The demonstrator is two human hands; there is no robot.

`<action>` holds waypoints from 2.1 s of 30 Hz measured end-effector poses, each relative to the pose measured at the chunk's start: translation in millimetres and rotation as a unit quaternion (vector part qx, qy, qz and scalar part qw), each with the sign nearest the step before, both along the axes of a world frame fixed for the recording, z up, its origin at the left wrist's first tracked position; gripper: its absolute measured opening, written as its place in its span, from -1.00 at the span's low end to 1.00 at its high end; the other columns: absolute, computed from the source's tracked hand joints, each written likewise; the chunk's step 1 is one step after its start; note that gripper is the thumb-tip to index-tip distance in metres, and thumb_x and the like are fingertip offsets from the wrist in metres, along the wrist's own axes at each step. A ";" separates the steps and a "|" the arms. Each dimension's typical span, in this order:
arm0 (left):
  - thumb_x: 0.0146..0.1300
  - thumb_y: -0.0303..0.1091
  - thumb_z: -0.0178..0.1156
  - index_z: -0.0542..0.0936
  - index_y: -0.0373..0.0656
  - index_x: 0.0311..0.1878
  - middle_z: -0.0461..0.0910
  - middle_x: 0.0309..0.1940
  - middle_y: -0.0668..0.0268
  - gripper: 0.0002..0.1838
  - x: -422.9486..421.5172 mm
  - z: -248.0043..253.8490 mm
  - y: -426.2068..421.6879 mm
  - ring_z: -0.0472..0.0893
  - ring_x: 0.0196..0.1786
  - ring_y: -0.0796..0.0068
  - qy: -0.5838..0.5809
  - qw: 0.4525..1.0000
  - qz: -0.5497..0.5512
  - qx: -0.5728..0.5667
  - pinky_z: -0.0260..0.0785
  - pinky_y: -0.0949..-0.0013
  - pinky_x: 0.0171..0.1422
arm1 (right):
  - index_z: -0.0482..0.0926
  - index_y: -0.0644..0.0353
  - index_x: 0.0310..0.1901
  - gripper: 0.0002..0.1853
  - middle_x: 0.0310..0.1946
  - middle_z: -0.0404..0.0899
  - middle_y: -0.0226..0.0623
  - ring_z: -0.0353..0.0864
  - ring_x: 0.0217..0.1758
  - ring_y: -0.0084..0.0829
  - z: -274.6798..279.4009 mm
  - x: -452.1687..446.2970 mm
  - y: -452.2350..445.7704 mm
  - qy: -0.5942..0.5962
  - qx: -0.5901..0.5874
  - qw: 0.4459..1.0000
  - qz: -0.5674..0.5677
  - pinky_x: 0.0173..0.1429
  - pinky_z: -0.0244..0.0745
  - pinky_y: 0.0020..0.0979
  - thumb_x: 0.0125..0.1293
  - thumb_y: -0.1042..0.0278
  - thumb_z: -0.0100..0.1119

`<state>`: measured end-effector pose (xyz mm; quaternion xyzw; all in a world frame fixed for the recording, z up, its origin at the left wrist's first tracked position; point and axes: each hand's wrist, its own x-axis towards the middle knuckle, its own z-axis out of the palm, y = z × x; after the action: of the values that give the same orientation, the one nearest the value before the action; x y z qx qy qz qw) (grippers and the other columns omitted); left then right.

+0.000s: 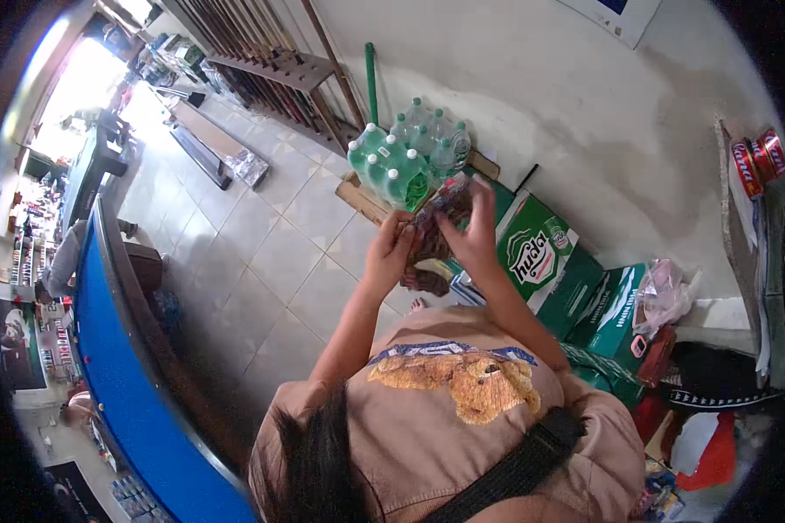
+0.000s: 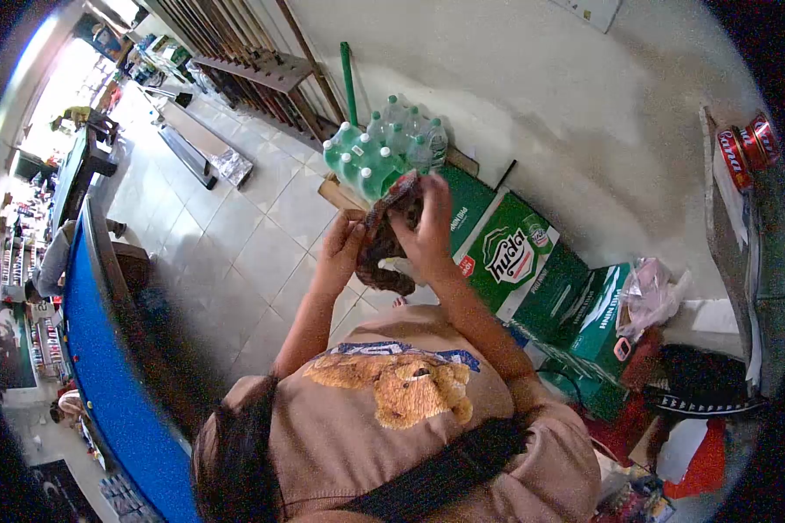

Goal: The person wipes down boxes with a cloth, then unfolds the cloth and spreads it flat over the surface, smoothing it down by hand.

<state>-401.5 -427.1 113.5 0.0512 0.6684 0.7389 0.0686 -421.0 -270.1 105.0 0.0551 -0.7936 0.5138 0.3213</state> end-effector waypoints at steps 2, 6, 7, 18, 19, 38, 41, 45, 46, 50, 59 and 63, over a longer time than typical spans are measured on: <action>0.36 -0.45 -0.03 0.42 -0.21 -0.06 0.42 -0.41 0.46 -0.86 -3.9 1.0 -3.5 0.36 -0.32 0.71 -0.002 1.000 -0.002 -0.014 0.25 0.57 -0.21 | 0.55 0.22 -0.05 -0.61 0.24 0.28 -0.13 0.22 0.30 -0.08 31.0 -7.5 6.9 0.001 0.045 0.998 0.033 0.30 0.17 -0.20 0.01 0.49 0.26; 0.37 -0.42 -0.03 0.42 -0.21 -0.07 0.42 -0.44 0.47 -0.86 -5.0 10.5 1.0 0.35 -0.33 0.73 0.000 0.998 -0.023 -0.060 0.23 0.58 -0.24 | 0.56 0.23 -0.13 -0.62 0.27 0.27 -0.22 0.14 0.36 -0.03 36.6 -15.8 26.5 -0.004 0.231 0.957 0.175 0.36 0.11 -0.15 -0.09 0.51 0.27; 0.37 -0.42 -0.03 0.42 -0.21 -0.07 0.42 -0.44 0.47 -0.86 -5.3 10.2 5.2 0.35 -0.33 0.73 -0.001 0.998 -0.023 -0.061 0.23 0.58 -0.24 | 0.55 0.24 -0.22 -0.69 0.21 0.36 -0.26 0.20 0.34 -0.09 29.0 -18.3 29.7 0.004 0.222 0.955 0.198 0.36 0.14 -0.14 -0.11 0.51 0.27; 0.09 -0.41 0.30 0.37 -0.15 -0.03 0.52 -0.46 0.30 -0.60 -28.3 13.6 -2.5 0.49 -0.43 0.53 0.050 0.949 -0.062 -0.305 0.34 0.39 -0.33 | 0.37 0.28 -0.40 -0.85 -0.49 0.44 -0.26 0.47 -0.40 -0.40 20.4 -30.5 32.4 -0.090 0.032 0.965 0.245 -0.23 0.40 -0.46 0.04 0.61 0.17; -0.02 -0.49 0.28 0.41 -0.11 -0.04 0.51 -0.53 0.20 -0.58 -33.1 19.2 -5.3 0.51 -0.47 0.42 0.033 0.957 -0.045 -0.286 0.34 0.33 -0.36 | 0.36 0.28 -0.39 -0.84 -0.49 0.43 -0.26 0.47 -0.40 -0.43 22.7 -34.9 27.2 -0.083 0.021 0.967 0.241 -0.23 0.40 -0.46 0.03 0.62 0.16; 0.19 -0.47 0.13 0.56 -0.15 -0.15 0.44 -0.71 0.34 -0.84 -272.6 8.5 -243.8 0.41 -0.66 0.60 -0.100 0.925 -0.023 -0.366 0.28 0.41 -0.56 | 0.33 0.14 -0.40 -0.88 -0.53 0.26 -0.58 0.24 -0.43 -0.74 -20.7 -242.4 -105.6 -0.271 -0.152 0.943 0.115 -0.31 0.23 -0.62 0.22 0.52 0.06; 0.21 -0.48 0.10 0.56 -0.15 -0.13 0.41 -0.71 0.36 -0.83 -303.1 -3.4 -258.1 0.37 -0.68 0.62 -0.055 0.913 -0.060 -0.400 0.25 0.41 -0.60 | 0.44 0.26 -0.27 -0.89 -0.52 0.42 -0.40 0.36 -0.41 -0.66 -38.1 -251.1 -112.8 -0.290 -0.060 0.950 0.099 -0.29 0.31 -0.54 0.27 0.40 0.07; 0.24 -0.44 0.10 0.57 -0.14 -0.12 0.40 -0.71 0.35 -0.83 -330.9 -25.6 -250.8 0.35 -0.69 0.61 0.003 0.907 -0.113 -0.406 0.20 0.42 -0.62 | 0.51 0.33 -0.13 -0.77 -0.40 0.56 -0.09 0.58 -0.30 -0.34 -42.8 -241.0 -106.5 -0.307 0.036 0.949 0.067 -0.15 0.42 -0.39 0.28 0.36 0.04; 0.25 -0.42 0.10 0.58 -0.13 -0.11 0.40 -0.72 0.35 -0.83 -336.1 -34.8 -244.1 0.34 -0.70 0.62 0.046 0.908 -0.097 -0.406 0.17 0.42 -0.63 | 0.52 0.32 -0.14 -0.78 -0.38 0.57 -0.05 0.61 -0.27 -0.23 -40.0 -236.9 -101.1 -0.305 0.066 0.948 0.059 -0.13 0.44 -0.36 0.28 0.37 0.04; 0.22 -0.44 0.10 0.57 -0.16 -0.06 0.39 -0.73 0.31 -0.78 -353.1 -54.0 -206.1 0.34 -0.69 0.63 0.036 0.907 -0.173 -0.383 0.18 0.42 -0.62 | 0.55 0.31 -0.12 -0.79 -0.25 0.58 -0.05 0.60 -0.15 -0.14 -54.0 -222.4 -68.7 -0.306 0.060 0.950 -0.033 -0.04 0.43 -0.36 0.27 0.45 0.01; -0.02 -0.66 0.01 0.57 -0.17 -0.03 0.57 -0.14 0.10 -0.57 -374.3 -6.4 -119.7 0.55 -0.03 0.13 0.318 0.886 -0.054 -0.334 0.38 0.29 0.05 | 0.55 0.25 -0.02 -0.75 0.01 0.55 -0.32 0.47 0.11 -0.49 -31.9 -223.1 -24.8 -0.078 -0.001 0.994 -0.081 0.17 0.31 -0.48 0.30 0.49 -0.02; 0.01 -0.59 0.06 0.56 -0.09 -0.01 0.55 -0.07 0.14 -0.58 -371.2 -60.6 -125.0 0.52 0.02 0.13 0.337 0.875 -0.047 -0.343 0.37 0.24 0.10 | 0.56 0.20 -0.01 -0.75 -0.09 0.60 -0.29 0.53 -0.01 -0.46 -95.3 -223.5 -17.0 -0.220 -0.023 0.975 -0.006 0.06 0.37 -0.48 0.33 0.36 0.02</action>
<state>-772.7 -552.0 52.9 0.3013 0.8596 0.3969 -0.1129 -644.5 -287.1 9.6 -0.0716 -0.8329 0.5298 0.1431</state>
